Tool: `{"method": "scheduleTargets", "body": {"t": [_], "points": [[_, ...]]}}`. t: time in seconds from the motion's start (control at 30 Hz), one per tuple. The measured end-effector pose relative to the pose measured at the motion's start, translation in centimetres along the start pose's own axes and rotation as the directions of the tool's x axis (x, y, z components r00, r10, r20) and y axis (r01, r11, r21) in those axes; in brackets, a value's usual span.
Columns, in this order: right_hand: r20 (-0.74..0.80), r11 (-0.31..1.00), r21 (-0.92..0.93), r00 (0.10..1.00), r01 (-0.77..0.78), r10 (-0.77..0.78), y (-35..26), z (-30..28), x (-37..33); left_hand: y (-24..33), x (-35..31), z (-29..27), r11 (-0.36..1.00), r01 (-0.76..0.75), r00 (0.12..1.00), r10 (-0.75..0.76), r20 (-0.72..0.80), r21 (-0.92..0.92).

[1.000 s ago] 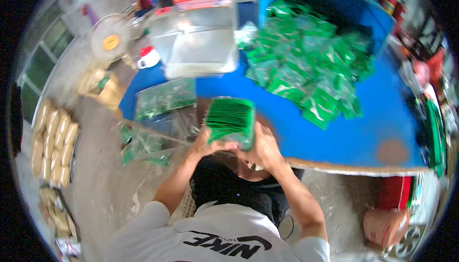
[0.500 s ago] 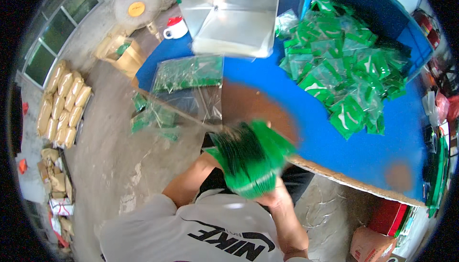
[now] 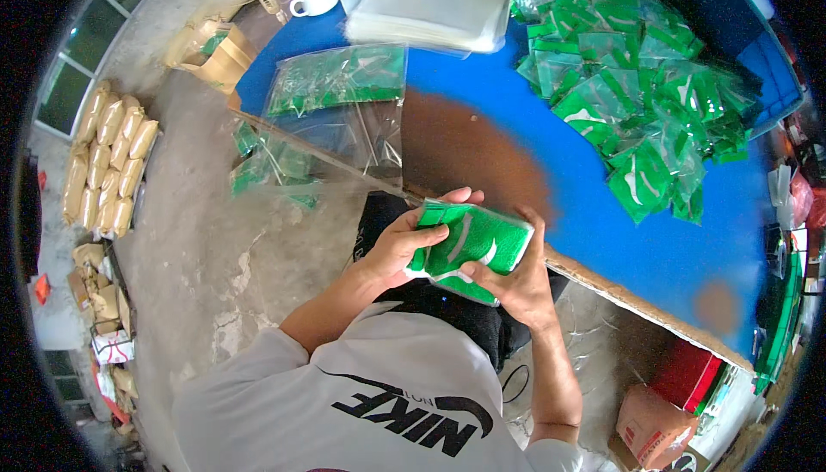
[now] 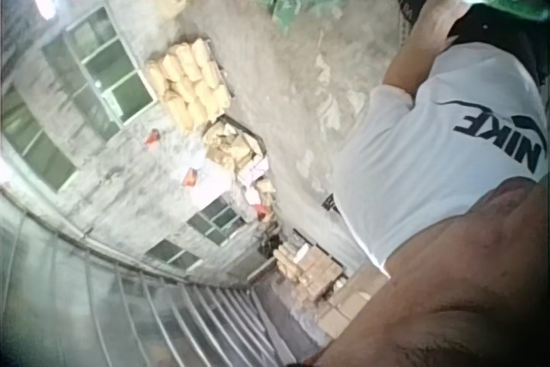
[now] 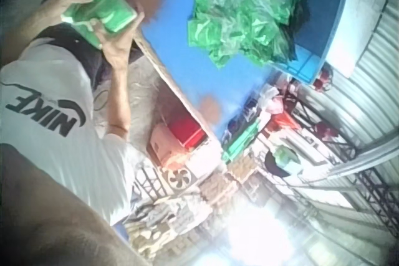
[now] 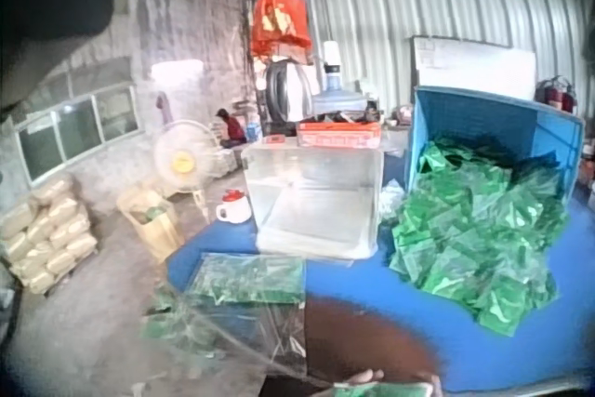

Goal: Packing small green plastic bags into a larger clear plastic bag.

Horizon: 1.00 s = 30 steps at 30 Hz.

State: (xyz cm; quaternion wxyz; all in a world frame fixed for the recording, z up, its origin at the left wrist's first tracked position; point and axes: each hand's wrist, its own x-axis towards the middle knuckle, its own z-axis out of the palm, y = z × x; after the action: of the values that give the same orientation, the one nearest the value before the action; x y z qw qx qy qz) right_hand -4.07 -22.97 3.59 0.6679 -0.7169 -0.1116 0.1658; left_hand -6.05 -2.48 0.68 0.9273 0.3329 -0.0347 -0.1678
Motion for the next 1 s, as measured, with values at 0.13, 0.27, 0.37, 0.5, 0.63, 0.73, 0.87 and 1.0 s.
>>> {"method": "scheduleTargets", "body": {"t": [0.13,0.27,0.37,0.5,0.63,0.73,0.87,1.0], "points": [[0.000,0.991,-0.015,0.991,0.132,-0.132,-1.1,0.4,2.2,2.4,0.1,-1.1,0.945,-0.230,0.972,0.237,0.000,0.234],[-0.303,0.883,-0.207,0.831,0.420,-0.466,-0.6,-0.6,4.7,8.8,-2.5,-8.4,-0.137,-0.100,0.686,0.708,0.168,0.986],[-0.383,0.731,-0.569,0.666,0.376,-0.640,3.2,-2.4,7.2,11.7,-4.2,-10.0,-0.501,0.112,0.770,0.590,0.244,0.858],[-0.356,0.599,-0.741,0.580,0.303,-0.733,3.2,-2.4,7.7,12.7,-4.9,-11.0,-0.710,0.267,0.844,0.498,0.198,0.651],[-0.410,0.634,-0.653,0.510,0.415,-0.756,4.9,-3.0,7.8,14.1,-5.6,-14.4,-0.749,0.269,0.853,0.478,0.212,0.606],[-0.405,0.709,-0.637,0.651,0.302,-0.642,3.0,-3.4,7.9,15.0,-7.2,-16.1,-0.744,0.246,0.831,0.491,0.259,0.621],[-0.500,0.908,0.016,0.789,0.419,-0.355,-0.6,-3.2,7.1,15.7,-5.9,-11.7,-0.728,0.167,0.807,0.488,0.332,0.665],[-0.227,0.745,0.652,0.974,0.138,0.018,-1.0,-3.4,7.3,11.6,-0.7,-7.9,-0.665,0.097,0.808,0.487,0.331,0.741]]}}
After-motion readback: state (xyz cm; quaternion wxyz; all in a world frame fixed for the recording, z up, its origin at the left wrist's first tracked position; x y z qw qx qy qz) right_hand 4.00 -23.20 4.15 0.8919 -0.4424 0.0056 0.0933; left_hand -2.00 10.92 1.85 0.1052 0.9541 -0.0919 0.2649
